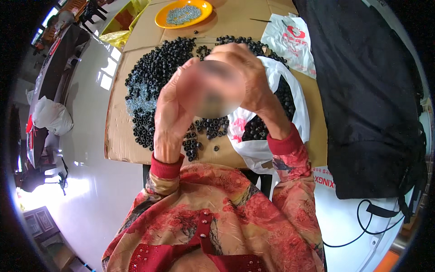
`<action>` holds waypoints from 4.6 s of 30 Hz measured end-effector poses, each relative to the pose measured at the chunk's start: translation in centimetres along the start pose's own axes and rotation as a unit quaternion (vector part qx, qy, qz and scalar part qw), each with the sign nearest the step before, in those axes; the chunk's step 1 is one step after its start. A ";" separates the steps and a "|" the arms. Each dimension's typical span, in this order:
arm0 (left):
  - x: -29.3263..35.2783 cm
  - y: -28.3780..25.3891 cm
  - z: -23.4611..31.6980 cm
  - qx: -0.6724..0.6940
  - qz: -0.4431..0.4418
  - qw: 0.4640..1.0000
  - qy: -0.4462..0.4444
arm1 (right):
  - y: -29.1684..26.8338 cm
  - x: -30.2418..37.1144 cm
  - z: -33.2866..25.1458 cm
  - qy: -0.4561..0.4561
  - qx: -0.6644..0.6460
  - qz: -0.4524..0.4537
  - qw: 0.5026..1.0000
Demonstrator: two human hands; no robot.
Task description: The person sorts small black plastic parts by hand, inspecting them one by one and placing them into a plastic bag.
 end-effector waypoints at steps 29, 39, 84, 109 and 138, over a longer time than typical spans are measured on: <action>-3.8 -8.4 4.0 -0.029 0.085 0.995 0.047 | 9.6 13.7 7.2 0.049 0.151 -0.289 0.944; -1.7 -4.8 0.9 -0.072 0.011 0.997 -0.037 | 3.3 2.4 0.1 0.101 -0.030 -0.050 0.993; -1.3 -12.7 10.0 0.067 0.050 0.991 0.108 | 15.6 16.1 3.4 0.040 0.074 -0.368 0.926; -1.5 -15.1 11.1 0.050 0.078 0.985 0.145 | 17.1 16.0 -1.3 -0.032 0.010 -0.333 0.942; 1.9 -6.2 9.9 0.005 -0.065 0.992 0.113 | 8.7 -4.1 -6.8 0.046 -0.066 -0.112 0.990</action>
Point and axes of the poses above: each hand's wrist, its own x-axis away from the middle knuckle, its own y-axis out of the palm, z = x × y, the point moved 7 cm from there along -x, towards the middle knuckle, and after that the axes turned 15 degrees about z, right-handed, at the moved point
